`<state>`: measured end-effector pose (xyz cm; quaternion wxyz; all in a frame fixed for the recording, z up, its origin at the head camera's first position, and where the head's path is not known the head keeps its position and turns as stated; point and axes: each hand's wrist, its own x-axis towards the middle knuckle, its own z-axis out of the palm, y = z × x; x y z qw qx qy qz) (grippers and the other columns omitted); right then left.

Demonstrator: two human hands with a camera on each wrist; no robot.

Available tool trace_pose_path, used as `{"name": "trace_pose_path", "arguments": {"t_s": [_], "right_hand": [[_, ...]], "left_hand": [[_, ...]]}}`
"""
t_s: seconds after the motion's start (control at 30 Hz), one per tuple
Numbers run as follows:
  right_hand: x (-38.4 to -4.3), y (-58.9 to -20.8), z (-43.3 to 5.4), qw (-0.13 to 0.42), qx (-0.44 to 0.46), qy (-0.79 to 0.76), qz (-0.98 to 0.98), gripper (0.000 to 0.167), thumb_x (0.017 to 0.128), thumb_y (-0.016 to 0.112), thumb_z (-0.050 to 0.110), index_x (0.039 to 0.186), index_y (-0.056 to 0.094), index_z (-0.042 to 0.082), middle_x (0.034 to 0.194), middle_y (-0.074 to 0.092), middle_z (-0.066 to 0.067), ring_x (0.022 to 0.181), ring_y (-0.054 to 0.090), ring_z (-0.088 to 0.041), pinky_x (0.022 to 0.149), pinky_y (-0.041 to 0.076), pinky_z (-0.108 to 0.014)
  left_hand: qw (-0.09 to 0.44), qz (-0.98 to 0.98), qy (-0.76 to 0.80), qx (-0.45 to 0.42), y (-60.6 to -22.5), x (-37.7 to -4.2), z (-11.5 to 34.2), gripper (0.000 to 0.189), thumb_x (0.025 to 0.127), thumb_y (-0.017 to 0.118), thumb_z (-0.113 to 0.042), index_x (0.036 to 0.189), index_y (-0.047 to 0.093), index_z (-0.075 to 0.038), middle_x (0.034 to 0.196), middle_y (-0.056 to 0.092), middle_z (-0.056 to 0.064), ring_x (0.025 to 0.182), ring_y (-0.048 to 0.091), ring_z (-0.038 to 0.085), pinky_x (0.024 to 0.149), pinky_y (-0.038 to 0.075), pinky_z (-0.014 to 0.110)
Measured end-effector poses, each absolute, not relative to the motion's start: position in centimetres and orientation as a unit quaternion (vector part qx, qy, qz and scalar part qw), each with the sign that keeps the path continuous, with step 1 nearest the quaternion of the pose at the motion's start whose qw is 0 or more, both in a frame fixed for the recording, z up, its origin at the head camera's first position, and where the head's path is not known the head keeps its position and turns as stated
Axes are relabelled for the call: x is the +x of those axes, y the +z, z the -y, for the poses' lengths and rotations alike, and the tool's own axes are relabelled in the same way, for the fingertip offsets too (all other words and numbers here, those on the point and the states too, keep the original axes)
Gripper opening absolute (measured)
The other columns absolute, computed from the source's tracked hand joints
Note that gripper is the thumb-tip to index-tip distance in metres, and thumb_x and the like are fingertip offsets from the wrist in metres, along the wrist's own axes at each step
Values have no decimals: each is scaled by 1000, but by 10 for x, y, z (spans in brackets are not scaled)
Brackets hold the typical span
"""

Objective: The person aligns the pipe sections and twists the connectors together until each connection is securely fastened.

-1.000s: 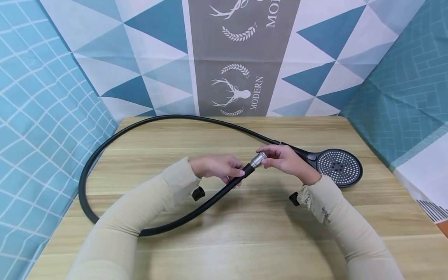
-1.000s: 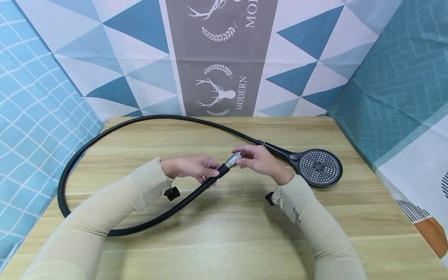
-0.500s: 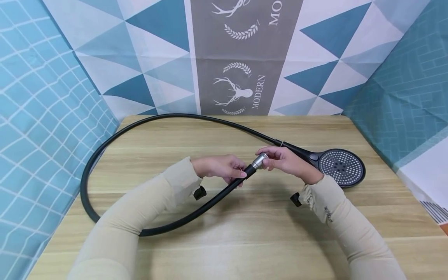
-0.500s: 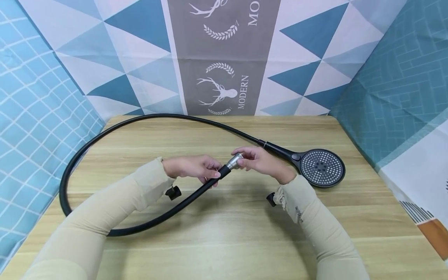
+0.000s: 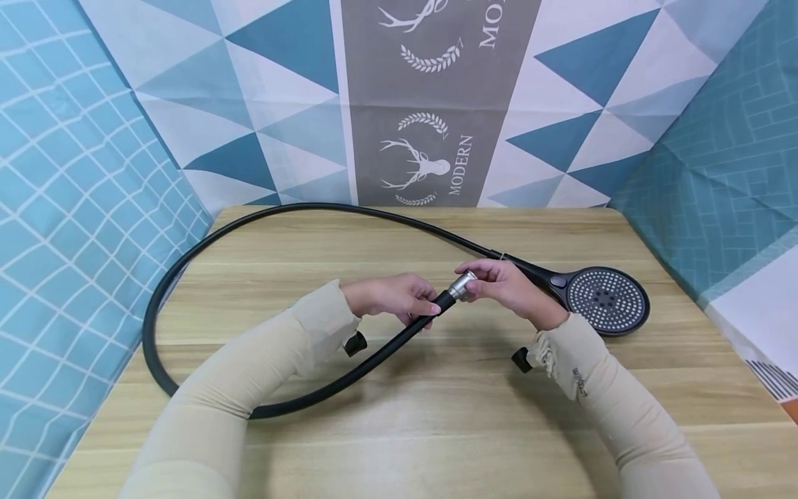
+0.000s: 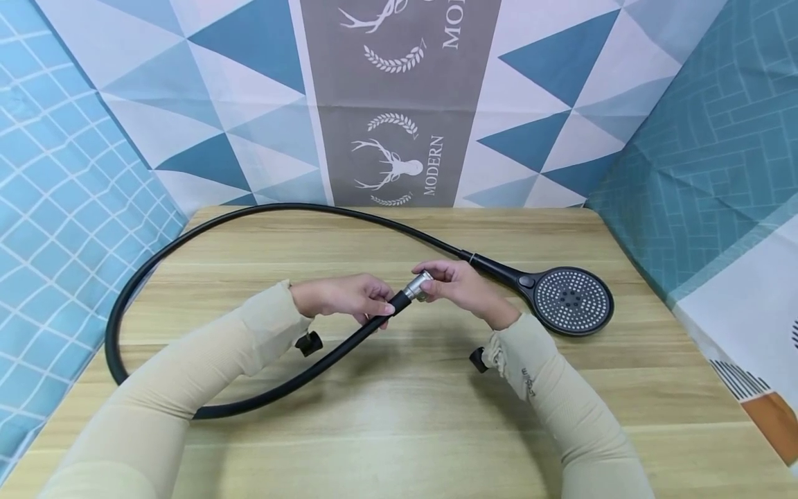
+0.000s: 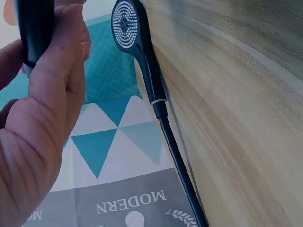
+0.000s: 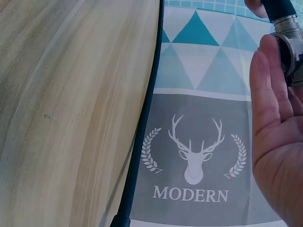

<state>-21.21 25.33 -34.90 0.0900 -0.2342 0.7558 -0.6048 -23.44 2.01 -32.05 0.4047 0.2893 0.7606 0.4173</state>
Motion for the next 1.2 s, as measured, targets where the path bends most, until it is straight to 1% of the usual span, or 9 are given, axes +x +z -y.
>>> {"name": "trace_pose_path", "arguments": {"t_s": [0.2,0.33,0.53,0.6,0.7,0.83,0.97,1.07,1.2], "right_hand": [[-212,-346,-250,88,-206,-589,-776,32,96,55,-1,120,49,-20,91,66,-4,79,65,-9,73,54,-27],[-211,-346,-251,82,-208,-586,-779,34,93,58,-2,120,49,-21,89,66,-5,79,64,-8,73,54,-26],[-212,-349,-252,75,-223,-588,-773,46,86,69,3,120,49,-21,87,66,-1,78,62,-7,72,52,-22],[-211,-349,-251,70,-220,-597,-768,48,85,71,4,120,49,-21,86,66,1,78,62,-6,72,52,-22],[-210,-350,-249,62,-213,-607,-763,45,86,69,-1,120,48,-22,85,65,5,78,61,-6,72,52,-21],[-210,-351,-246,62,-207,-611,-761,42,85,68,-4,118,49,-22,84,65,3,77,61,-6,71,53,-22],[-209,-351,-245,62,-207,-609,-763,42,85,70,-1,116,50,-21,87,66,-3,76,61,-7,71,53,-23],[-210,-350,-244,60,-209,-605,-766,39,85,68,-4,115,51,-22,86,65,-2,75,61,-7,70,52,-22],[-210,-349,-245,59,-208,-604,-767,38,85,67,-6,115,51,-21,85,64,0,75,61,-7,70,53,-22]], "left_hand": [[392,-774,406,286,-319,-233,-21,16,99,51,-8,98,58,7,76,61,5,66,58,10,68,54,30],[393,-772,419,273,-320,-233,-22,13,98,54,-7,98,56,6,75,60,5,68,58,12,67,53,29],[386,-773,428,267,-323,-232,-23,12,96,56,-6,98,56,6,74,60,5,67,58,12,66,53,29],[380,-778,424,268,-323,-232,-23,13,96,57,-7,99,56,6,74,60,4,66,58,11,64,52,27],[375,-781,423,267,-323,-232,-24,13,96,57,-7,98,56,6,73,61,4,65,57,11,63,52,26],[402,-765,427,265,-321,-233,-22,17,99,51,-9,95,56,6,73,60,4,63,56,10,60,50,24],[428,-750,429,265,-318,-233,-19,23,103,42,-10,95,57,5,75,61,4,64,57,10,62,50,24],[434,-744,432,268,-318,-234,-19,21,103,42,-7,96,57,6,75,61,5,66,58,10,65,51,25],[433,-745,429,270,-318,-235,-19,20,103,43,-8,95,56,5,75,61,4,66,57,10,65,51,25]]}}
